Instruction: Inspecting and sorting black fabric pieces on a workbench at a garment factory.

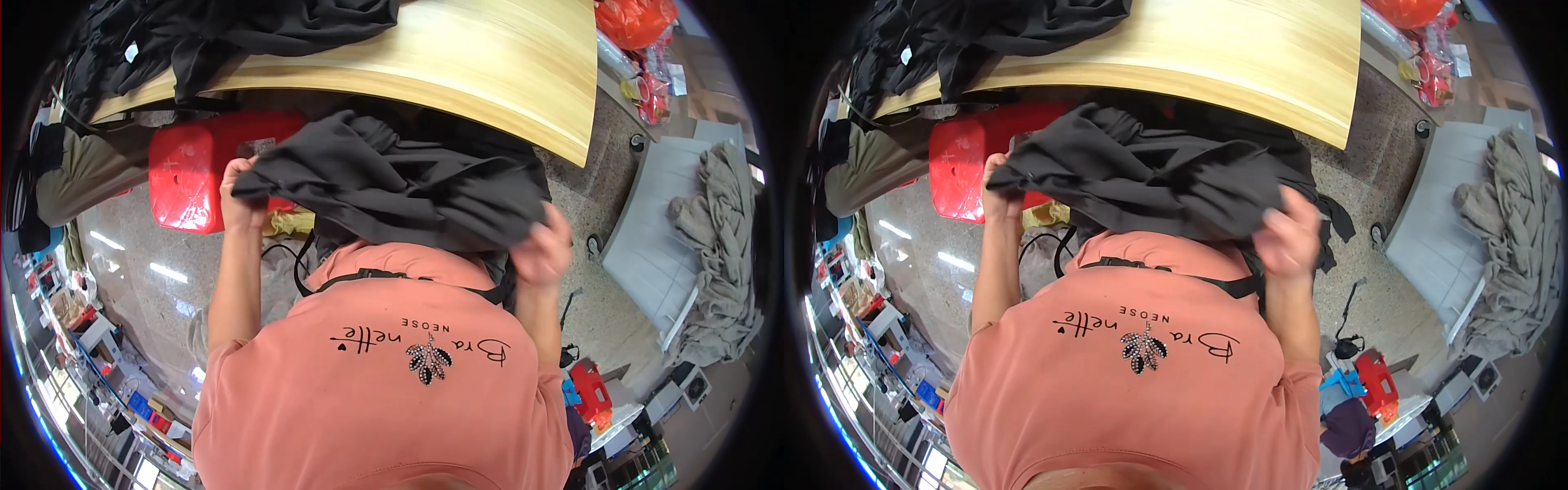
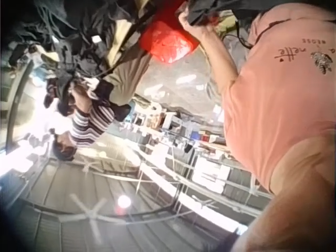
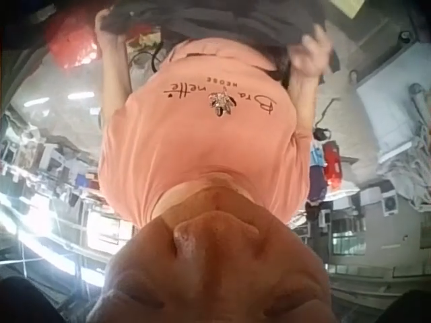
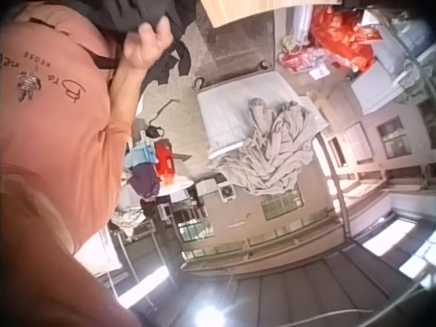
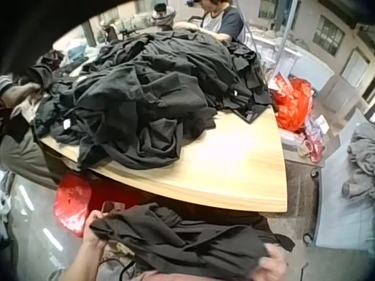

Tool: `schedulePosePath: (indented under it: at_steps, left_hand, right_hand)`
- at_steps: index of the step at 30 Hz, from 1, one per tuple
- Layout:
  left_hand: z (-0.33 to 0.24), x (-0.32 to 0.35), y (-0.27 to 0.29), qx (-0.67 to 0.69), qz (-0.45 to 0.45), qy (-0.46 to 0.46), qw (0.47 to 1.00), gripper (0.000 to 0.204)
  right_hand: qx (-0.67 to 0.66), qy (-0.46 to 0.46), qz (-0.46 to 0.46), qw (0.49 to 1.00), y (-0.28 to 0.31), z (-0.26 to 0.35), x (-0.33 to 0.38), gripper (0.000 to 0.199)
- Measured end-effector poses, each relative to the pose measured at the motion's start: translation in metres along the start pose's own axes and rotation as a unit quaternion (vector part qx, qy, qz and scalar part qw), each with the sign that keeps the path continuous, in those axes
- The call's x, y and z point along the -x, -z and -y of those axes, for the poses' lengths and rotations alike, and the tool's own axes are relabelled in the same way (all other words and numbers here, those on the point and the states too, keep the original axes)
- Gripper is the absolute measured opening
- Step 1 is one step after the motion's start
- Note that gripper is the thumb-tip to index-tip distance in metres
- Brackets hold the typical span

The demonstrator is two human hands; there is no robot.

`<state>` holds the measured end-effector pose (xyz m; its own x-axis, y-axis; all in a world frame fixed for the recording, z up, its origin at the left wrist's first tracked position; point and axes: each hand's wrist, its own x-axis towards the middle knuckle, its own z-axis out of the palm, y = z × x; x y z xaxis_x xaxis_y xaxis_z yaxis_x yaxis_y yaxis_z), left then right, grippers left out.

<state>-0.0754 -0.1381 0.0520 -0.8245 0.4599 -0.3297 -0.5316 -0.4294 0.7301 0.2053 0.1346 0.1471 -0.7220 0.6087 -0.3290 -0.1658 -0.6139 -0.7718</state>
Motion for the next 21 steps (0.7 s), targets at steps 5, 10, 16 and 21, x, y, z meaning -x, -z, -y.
schedulePosePath:
  at_steps: [5,10,16,21]
  left_hand:
    - [-0.008,-0.027,0.068,-0.012,-0.111,0.041,0.993,0.010]
    - [0.008,-0.019,0.054,-0.116,-0.161,0.075,0.977,0.031]
    - [0.015,0.008,0.022,-0.040,-0.017,0.078,0.996,0.043]
    - [0.000,0.019,-0.047,-0.039,0.116,0.087,0.989,0.053]
  right_hand:
    - [-0.117,0.245,0.065,0.960,0.021,0.047,0.029,0.045]
    - [-0.184,0.226,0.028,0.956,0.061,0.071,0.013,0.043]
    - [-0.071,0.198,-0.158,0.965,0.109,0.052,-0.010,0.023]
    - [0.751,0.339,-0.123,0.553,0.038,0.020,-0.024,0.048]
